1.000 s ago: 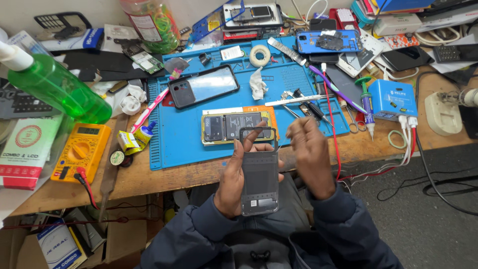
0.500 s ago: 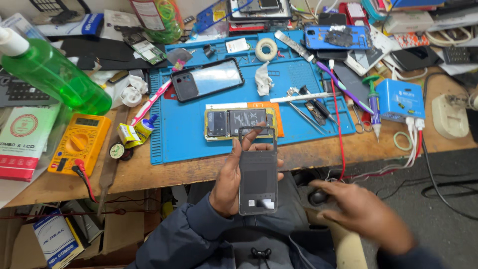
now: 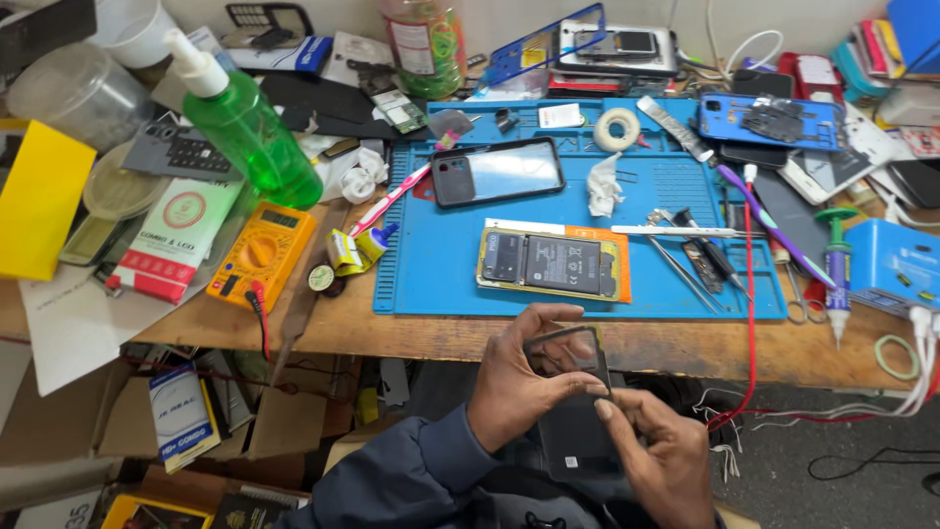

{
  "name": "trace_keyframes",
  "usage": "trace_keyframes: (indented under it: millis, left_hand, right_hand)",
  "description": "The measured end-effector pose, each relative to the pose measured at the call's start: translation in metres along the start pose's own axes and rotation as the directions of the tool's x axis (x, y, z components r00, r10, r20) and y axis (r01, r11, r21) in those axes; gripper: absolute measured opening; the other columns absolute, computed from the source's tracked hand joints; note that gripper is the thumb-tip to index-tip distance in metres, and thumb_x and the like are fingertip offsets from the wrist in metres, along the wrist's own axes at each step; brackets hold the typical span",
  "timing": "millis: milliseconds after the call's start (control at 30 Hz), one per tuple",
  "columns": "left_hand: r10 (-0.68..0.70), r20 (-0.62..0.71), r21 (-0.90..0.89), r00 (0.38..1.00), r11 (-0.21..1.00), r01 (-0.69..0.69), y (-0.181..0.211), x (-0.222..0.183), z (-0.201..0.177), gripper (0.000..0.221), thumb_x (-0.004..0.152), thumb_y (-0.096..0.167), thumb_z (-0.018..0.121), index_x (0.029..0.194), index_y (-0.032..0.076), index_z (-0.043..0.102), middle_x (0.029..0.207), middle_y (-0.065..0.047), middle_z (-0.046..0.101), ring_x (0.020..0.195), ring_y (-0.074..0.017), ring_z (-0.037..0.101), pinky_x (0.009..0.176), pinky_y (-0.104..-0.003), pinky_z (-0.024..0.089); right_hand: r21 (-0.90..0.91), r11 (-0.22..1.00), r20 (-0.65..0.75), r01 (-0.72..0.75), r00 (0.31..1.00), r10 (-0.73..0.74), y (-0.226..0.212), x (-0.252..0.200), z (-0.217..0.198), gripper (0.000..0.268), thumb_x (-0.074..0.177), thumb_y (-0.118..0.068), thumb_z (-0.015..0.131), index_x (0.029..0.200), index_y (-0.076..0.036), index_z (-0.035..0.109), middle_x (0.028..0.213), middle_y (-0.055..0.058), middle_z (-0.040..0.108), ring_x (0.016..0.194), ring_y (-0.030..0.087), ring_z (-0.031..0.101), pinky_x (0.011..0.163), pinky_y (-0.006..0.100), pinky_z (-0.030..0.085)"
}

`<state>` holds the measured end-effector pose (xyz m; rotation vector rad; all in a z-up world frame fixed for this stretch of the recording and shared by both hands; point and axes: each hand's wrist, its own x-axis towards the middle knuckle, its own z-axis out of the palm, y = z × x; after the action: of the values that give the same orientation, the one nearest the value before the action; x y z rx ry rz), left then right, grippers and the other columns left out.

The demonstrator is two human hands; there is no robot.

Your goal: The person works on a disassembled smartphone placed on a blue mat. They use a screwdriver to remove screws from the phone's internal frame, then handle the phone's back cover and a tube of adhesive. The person appears to be preparing to reassemble or replace components of the device.

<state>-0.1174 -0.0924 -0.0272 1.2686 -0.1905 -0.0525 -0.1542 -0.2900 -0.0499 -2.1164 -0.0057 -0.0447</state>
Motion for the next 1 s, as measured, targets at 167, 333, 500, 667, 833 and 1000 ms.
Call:
trace_keyframes:
  millis: [167, 333, 500, 667, 833, 1000]
  left_hand:
    - [0.013, 0.114, 0.297, 0.993, 0.954, -0.047, 0.006, -0.003, -0.017, 0.029, 0.089, 0.006, 0.085, 0.113, -0.001, 0.070, 0.086, -0.009, 0.076, 0.074, -0.0080, 0.071, 0.063, -0.026, 0.057]
    - [-0.026, 0.071, 0.068, 0.997, 0.997, 0.021, 0.038, 0.014, -0.038, 0.018, 0.103, 0.013, 0.067, 0.101, -0.003, 0.075, 0.092, -0.006, 0.077, 0.084, -0.0105, 0.073, 0.076, -0.026, 0.062]
    - [0.044, 0.018, -0.379, 0.999, 0.925, -0.034, 0.041, 0.008, -0.031, 0.073, 0.105, 0.062, 0.034, 0.150, 0.006, 0.048, 0.142, -0.012, 0.060, 0.127, -0.0208, 0.062, 0.113, -0.036, 0.050]
    - [0.031, -0.094, -0.732, 0.995, 0.676, -0.090, -0.008, -0.024, 0.026, 0.079, 0.108, 0.062, 0.030, 0.168, 0.013, 0.021, 0.144, -0.018, 0.049, 0.134, -0.0275, 0.050, 0.120, -0.046, 0.038]
    - [-0.112, 0.008, -0.712, 0.994, 0.697, 0.084, -0.015, -0.030, 0.034, 0.078, 0.102, 0.063, 0.030, 0.165, 0.019, 0.021, 0.156, -0.007, 0.043, 0.139, -0.0196, 0.049, 0.117, -0.041, 0.040]
    - [-0.096, 0.010, -0.810, 0.995, 0.583, 0.064, -0.009, -0.030, 0.033, 0.075, 0.106, 0.063, 0.028, 0.169, 0.023, 0.021, 0.150, -0.010, 0.048, 0.131, -0.0214, 0.052, 0.113, -0.041, 0.045]
  right_hand:
    - [-0.137, 0.979, 0.047, 0.150, 0.988, -0.144, -0.002, -0.005, -0.005, 0.025, 0.083, -0.019, 0.080, 0.103, -0.003, 0.079, 0.074, 0.010, 0.077, 0.061, 0.009, 0.073, 0.052, 0.027, 0.055]
    - [-0.128, 0.966, 0.123, 0.222, 0.971, -0.207, 0.010, -0.003, -0.023, 0.030, 0.080, -0.015, 0.080, 0.106, -0.001, 0.078, 0.079, 0.010, 0.082, 0.072, 0.011, 0.073, 0.061, 0.024, 0.057]
    - [0.388, 0.911, 0.136, -0.143, 0.986, 0.097, 0.014, 0.012, -0.021, 0.029, 0.096, -0.008, 0.070, 0.122, 0.004, 0.074, 0.089, 0.012, 0.078, 0.079, 0.012, 0.067, 0.069, 0.024, 0.055]
    - [-0.010, 0.960, -0.016, 0.280, 0.960, -0.280, -0.031, 0.012, 0.026, 0.057, 0.090, -0.032, 0.066, 0.139, -0.002, 0.058, 0.127, 0.016, 0.066, 0.110, 0.026, 0.064, 0.095, 0.036, 0.048]
    - [-0.064, 0.740, 0.311, 0.670, 0.717, -0.623, -0.058, 0.024, 0.035, 0.091, 0.102, -0.065, 0.032, 0.160, 0.005, 0.028, 0.171, 0.026, 0.018, 0.161, 0.042, 0.013, 0.130, 0.048, 0.007]
    - [-0.058, 0.732, 0.343, 0.679, 0.702, -0.624, -0.057, 0.014, 0.042, 0.102, 0.099, -0.076, 0.020, 0.159, 0.007, 0.022, 0.170, 0.030, 0.017, 0.161, 0.043, 0.011, 0.128, 0.052, 0.012]
